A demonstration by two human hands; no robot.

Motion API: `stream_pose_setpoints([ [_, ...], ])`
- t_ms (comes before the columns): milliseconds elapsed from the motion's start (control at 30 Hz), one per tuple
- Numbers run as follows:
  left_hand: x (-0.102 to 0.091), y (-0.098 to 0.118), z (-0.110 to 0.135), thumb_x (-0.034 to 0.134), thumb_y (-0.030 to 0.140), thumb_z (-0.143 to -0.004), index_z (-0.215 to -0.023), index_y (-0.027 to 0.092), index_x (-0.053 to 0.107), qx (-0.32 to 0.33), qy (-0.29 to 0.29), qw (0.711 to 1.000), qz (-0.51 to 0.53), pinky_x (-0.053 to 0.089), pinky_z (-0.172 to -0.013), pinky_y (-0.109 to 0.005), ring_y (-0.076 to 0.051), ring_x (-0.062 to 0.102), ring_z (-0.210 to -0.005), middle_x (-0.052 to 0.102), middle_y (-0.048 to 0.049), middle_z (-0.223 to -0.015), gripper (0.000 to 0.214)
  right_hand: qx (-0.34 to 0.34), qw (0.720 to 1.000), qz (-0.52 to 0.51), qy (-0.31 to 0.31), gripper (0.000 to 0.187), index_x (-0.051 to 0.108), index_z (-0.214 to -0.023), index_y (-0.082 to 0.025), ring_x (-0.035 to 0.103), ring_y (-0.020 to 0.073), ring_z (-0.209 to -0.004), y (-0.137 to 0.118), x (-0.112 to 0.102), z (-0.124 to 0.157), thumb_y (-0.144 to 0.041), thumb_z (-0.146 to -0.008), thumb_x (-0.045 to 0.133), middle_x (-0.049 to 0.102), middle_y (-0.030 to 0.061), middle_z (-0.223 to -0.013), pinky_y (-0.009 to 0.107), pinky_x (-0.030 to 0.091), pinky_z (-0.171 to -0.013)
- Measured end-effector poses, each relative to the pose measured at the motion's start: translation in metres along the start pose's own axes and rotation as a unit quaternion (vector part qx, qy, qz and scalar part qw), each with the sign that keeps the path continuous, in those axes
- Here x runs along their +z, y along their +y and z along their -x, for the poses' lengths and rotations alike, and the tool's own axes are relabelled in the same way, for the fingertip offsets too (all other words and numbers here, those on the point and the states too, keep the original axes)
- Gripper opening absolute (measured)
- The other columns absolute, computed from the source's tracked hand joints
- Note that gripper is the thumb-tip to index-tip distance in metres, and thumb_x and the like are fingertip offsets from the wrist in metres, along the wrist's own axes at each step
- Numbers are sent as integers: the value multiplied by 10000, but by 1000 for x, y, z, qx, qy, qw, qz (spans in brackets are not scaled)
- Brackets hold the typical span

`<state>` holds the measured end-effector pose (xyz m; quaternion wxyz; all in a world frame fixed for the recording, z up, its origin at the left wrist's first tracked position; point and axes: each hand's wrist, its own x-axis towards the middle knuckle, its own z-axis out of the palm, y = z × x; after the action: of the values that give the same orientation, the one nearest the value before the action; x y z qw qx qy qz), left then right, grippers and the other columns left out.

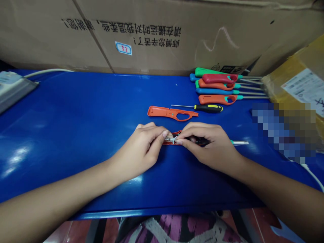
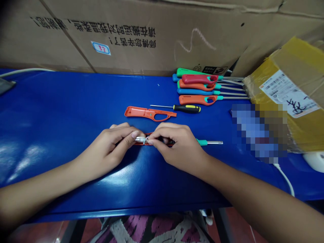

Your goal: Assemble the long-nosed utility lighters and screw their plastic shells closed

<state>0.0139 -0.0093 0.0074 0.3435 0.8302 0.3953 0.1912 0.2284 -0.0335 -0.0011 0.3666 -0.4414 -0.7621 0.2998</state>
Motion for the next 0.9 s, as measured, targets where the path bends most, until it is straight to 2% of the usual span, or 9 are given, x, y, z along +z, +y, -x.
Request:
stream_pose_setpoints([
  [167,-3,1,0,394,249,-1048,-877,162,674,2,4,1000,-9,318,-750,-345,-172,543,-737,628,0,-732,340,7,1000,7,11,87,752,-839,-193,533,92,-602,0,0,-1,-143,-879,692,702,-5,-747,250,437,-572],
  [367,-5,0,-1,411,259,-1049,-864,177,668,2,0,1000,-20,309,-762,-348,-178,567,-779,676,1,-780,328,-5,1000,18,21,60,752,-862,-177,559,92,-638,1,0,-1,-126,-840,729,722,4,-791,240,469,-615],
  [700,-3,-1,0,417,248,-1048,-797,165,641,14,3,1000,-26,310,-749,-343,-163,550,-743,657,7,-739,347,-18,1000,15,10,93,742,-840,-202,635,128,-717,1,0,-1,-149,-895,689,733,15,-806,271,484,-641],
  [900,0,0,1,423,240,-1046,-873,168,692,18,10,999,-26,312,-745,-345,-167,557,-736,678,-2,-764,328,-20,1000,12,5,104,739,-827,-202,642,123,-707,0,-1,0,-141,-896,689,743,12,-804,267,483,-625],
])
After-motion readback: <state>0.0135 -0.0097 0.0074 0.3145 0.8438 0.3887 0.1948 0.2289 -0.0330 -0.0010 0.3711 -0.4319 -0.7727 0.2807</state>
